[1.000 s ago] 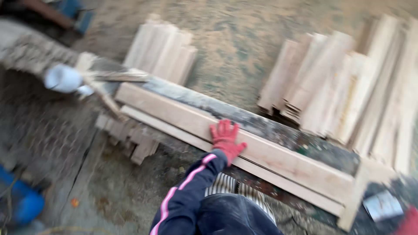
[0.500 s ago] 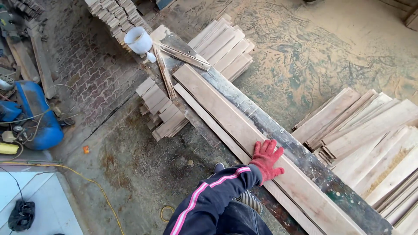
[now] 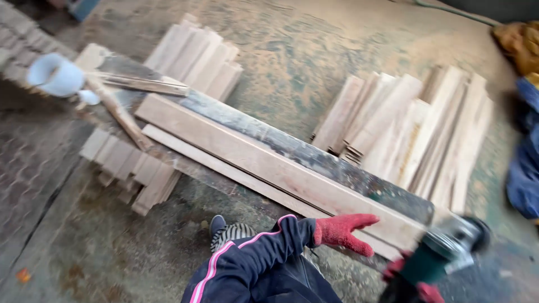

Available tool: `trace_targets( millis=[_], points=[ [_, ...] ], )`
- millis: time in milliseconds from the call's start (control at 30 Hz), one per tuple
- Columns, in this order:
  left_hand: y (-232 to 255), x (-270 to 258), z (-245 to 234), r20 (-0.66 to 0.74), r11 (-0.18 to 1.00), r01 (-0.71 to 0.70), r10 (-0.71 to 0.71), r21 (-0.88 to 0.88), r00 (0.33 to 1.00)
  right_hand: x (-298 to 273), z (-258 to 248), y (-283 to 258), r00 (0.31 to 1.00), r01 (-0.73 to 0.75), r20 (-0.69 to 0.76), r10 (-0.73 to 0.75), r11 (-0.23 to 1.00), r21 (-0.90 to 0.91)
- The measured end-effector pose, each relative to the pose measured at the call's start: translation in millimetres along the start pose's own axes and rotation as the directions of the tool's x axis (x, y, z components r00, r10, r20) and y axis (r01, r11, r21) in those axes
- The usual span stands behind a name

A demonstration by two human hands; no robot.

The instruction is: Sanding a long wooden plank using a handheld power sander in a woodworking shop.

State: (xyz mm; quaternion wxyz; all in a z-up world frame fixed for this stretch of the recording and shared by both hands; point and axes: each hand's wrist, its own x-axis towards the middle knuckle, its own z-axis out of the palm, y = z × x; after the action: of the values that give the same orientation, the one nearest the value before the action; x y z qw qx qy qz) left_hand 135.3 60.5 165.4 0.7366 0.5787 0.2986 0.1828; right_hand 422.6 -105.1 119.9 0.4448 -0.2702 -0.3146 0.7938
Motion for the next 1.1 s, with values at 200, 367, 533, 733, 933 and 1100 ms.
trace_targets(
  millis=[200,367,533,733,933,1100],
  points=[
    [47.8,-88.1,-33.6,0.027,0.761,-0.176,0.246,-0.624,0.969,130.4,152.0,24.0,0.996,0.057,0.049,-0.069,0.976,0.211],
    [46.4,-188.7,-78.3,-0.426,0.900,-0.276,0.116,-0.337,0.897,178.3,279.4,62.4,0.871,-0.242,-0.483,0.090,0.934,-0.264],
    [25.9,-291.0,-142.6,-0.356,0.862,-0.345,0.211,-0.372,0.910,212.4,338.8,134.6,0.980,-0.095,-0.180,0.085,0.994,-0.050],
    [6.2,-340.2,-157.1,-0.590,0.875,-0.437,0.244,-0.208,0.770,229.6,414.4,151.3,0.932,-0.238,-0.315,0.178,0.958,-0.163],
    [-16.3,-337.6,-155.5,-0.443,0.696,-0.650,0.708,0.306,0.549,231.0,449.0,152.7,0.783,-0.354,-0.601,0.162,0.910,-0.217],
    [-34.7,-326.5,-137.7,-0.565,0.843,-0.487,0.293,-0.229,0.772,223.1,442.8,152.7,0.766,-0.362,-0.643,-0.001,0.826,-0.432]
  ],
)
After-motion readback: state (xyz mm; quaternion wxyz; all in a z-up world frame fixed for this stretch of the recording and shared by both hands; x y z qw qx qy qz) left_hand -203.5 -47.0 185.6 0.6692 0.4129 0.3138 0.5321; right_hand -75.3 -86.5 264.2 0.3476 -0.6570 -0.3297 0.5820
